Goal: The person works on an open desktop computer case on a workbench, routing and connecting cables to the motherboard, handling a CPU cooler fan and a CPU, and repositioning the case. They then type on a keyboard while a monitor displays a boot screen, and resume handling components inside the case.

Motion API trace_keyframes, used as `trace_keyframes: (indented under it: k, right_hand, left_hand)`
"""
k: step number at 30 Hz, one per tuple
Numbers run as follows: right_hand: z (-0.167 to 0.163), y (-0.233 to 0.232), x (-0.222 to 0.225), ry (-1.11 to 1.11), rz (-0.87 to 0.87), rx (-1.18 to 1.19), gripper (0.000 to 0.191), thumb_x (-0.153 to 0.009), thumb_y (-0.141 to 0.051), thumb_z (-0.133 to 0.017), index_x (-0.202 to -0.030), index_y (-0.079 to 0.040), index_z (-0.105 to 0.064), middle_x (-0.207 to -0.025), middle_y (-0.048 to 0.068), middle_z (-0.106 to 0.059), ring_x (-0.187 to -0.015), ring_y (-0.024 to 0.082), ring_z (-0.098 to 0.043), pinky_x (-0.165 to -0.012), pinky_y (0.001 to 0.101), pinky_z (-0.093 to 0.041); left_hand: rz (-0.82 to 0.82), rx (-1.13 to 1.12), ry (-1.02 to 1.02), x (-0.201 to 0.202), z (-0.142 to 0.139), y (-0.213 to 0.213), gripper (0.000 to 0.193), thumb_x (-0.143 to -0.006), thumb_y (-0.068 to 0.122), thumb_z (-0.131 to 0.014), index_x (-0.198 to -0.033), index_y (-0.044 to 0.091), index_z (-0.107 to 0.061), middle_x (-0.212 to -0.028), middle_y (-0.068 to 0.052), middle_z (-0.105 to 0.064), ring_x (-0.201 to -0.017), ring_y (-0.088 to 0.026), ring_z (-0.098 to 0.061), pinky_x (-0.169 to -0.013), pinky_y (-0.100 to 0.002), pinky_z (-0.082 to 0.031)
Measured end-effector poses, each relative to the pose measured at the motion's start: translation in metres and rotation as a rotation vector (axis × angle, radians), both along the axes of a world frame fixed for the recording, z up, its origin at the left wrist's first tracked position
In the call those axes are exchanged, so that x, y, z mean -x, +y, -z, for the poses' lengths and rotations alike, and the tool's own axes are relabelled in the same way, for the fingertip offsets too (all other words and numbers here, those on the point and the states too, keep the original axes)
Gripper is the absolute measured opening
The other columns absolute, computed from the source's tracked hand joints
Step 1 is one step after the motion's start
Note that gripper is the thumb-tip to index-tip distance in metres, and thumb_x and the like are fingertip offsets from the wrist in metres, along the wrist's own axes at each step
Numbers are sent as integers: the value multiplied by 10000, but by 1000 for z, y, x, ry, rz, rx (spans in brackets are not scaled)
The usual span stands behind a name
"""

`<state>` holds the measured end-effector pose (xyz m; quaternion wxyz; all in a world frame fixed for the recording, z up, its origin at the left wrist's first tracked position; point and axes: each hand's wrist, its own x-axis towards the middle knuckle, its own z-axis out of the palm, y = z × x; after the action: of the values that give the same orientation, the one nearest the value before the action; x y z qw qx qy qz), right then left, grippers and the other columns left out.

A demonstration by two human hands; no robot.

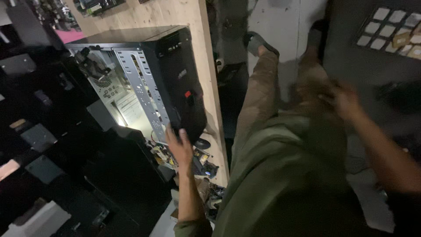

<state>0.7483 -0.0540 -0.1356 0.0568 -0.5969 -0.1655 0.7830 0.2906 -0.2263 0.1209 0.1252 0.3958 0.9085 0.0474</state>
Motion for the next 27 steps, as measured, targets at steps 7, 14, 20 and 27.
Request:
trace_keyframes:
  k: [7,14,20,27]
  right_hand:
    - [9,-3,-25,-38,-17,-118,448,-1080,-181,-494,-1467,45,-481,-1405,166,-555,-1215,262,-593,-1011,394,-523]
    - [2,17,-33,38,-14,-246,368,-1094,-147,-468,-1395,65,-495,-1279,173,-591,-1165,253,-627,-957,369,-557]
    - [11,36,-23,43,-6,-233,328,-1080,-103,-503,-1329,106,-553,-1204,188,-604,-1100,270,-630,-938,388,-576]
    - [-13,74,-1,-147,-379,-354,378,-1056,-183,-506,-1326,73,-575,-1208,183,-663,-1067,268,-652,-929,398,-488]
  left_hand:
    - [-19,20,40,-24,27,-2,993,-932,386,-756,-1569,-134,-198,-1598,-385,-254,-1494,-525,-272,-1260,-516,-211]
    - [-20,87,65,-19,33,0,1106,-851,389,-815,-1561,-148,-159,-1596,-412,-217,-1491,-550,-236,-1258,-522,-199]
    - [-62,69,86,-25,33,8,1125,-832,391,-825,-1563,-141,-154,-1571,-404,-252,-1456,-553,-272,-1230,-553,-215]
    - [-93,95,218,-34,37,25,1051,-869,351,-792,-1589,-102,-173,-1576,-372,-293,-1438,-542,-318,-1189,-593,-250]
